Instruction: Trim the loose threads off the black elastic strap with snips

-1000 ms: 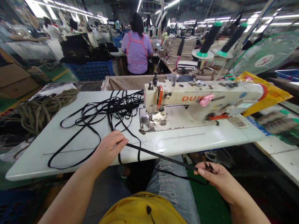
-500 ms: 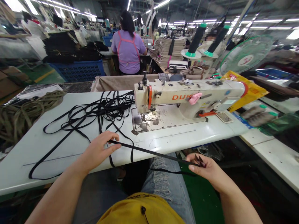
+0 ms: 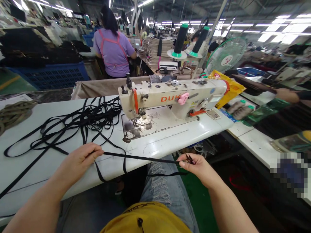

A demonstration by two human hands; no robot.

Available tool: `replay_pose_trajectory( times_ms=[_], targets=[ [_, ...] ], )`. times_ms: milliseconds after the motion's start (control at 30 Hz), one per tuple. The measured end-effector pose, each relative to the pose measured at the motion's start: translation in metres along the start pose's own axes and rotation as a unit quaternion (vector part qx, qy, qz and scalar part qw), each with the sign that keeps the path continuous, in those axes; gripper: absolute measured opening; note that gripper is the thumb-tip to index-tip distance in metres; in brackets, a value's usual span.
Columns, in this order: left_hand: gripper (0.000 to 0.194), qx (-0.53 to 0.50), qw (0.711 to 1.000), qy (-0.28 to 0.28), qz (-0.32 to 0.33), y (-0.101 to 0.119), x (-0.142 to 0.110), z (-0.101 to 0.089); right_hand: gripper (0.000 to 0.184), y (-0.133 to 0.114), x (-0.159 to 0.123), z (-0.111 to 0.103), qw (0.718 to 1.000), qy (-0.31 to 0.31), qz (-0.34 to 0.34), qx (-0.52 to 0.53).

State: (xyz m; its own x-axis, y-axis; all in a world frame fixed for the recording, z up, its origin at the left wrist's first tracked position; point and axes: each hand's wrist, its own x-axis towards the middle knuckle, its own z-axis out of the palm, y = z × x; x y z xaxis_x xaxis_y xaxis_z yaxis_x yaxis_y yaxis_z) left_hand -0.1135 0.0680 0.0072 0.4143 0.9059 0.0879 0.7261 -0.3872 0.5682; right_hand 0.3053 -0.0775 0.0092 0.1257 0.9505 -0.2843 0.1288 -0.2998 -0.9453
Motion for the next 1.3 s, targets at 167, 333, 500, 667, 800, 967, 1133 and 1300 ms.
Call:
replay_pose_trajectory(
  times_ms=[167, 333, 500, 667, 800, 967, 1133, 1300],
  targets=[
    [0.037, 0.014, 1.000, -0.003, -0.011, -0.002, 0.000, 0.000, 0.041, 0.001, -0.001, 0.004, 0.998, 0.012, 0.050, 0.041],
    [0.034, 0.054, 0.997, -0.021, 0.049, -0.005, 0.002, 0.004, 0.040, 0.002, -0.003, 0.010, 0.992, 0.000, 0.072, 0.102],
    [0.030, 0.007, 0.999, 0.015, 0.051, 0.048, -0.003, 0.019, 0.036, -0.010, -0.003, 0.020, 0.993, -0.034, 0.058, 0.096],
    [0.032, -0.219, 0.962, -0.150, 0.058, 0.126, -0.009, 0.049, 0.032, -0.030, 0.002, 0.037, 0.991, -0.101, 0.021, 0.084],
    [0.031, -0.327, 0.919, -0.219, 0.024, 0.149, -0.009, 0.072, 0.031, -0.039, 0.005, 0.047, 0.987, -0.148, -0.010, 0.065],
    [0.020, -0.459, 0.842, -0.272, -0.083, 0.147, -0.011, 0.084, 0.025, -0.036, 0.008, 0.056, 0.989, -0.143, -0.038, 0.016],
    [0.029, -0.526, 0.781, -0.311, -0.132, 0.145, -0.013, 0.083, 0.016, -0.035, 0.007, 0.063, 0.991, -0.034, -0.117, -0.053],
    [0.033, -0.545, 0.784, -0.254, -0.154, 0.141, -0.013, 0.088, 0.007, -0.038, -0.006, 0.061, 0.973, -0.009, -0.197, -0.123]
  ],
)
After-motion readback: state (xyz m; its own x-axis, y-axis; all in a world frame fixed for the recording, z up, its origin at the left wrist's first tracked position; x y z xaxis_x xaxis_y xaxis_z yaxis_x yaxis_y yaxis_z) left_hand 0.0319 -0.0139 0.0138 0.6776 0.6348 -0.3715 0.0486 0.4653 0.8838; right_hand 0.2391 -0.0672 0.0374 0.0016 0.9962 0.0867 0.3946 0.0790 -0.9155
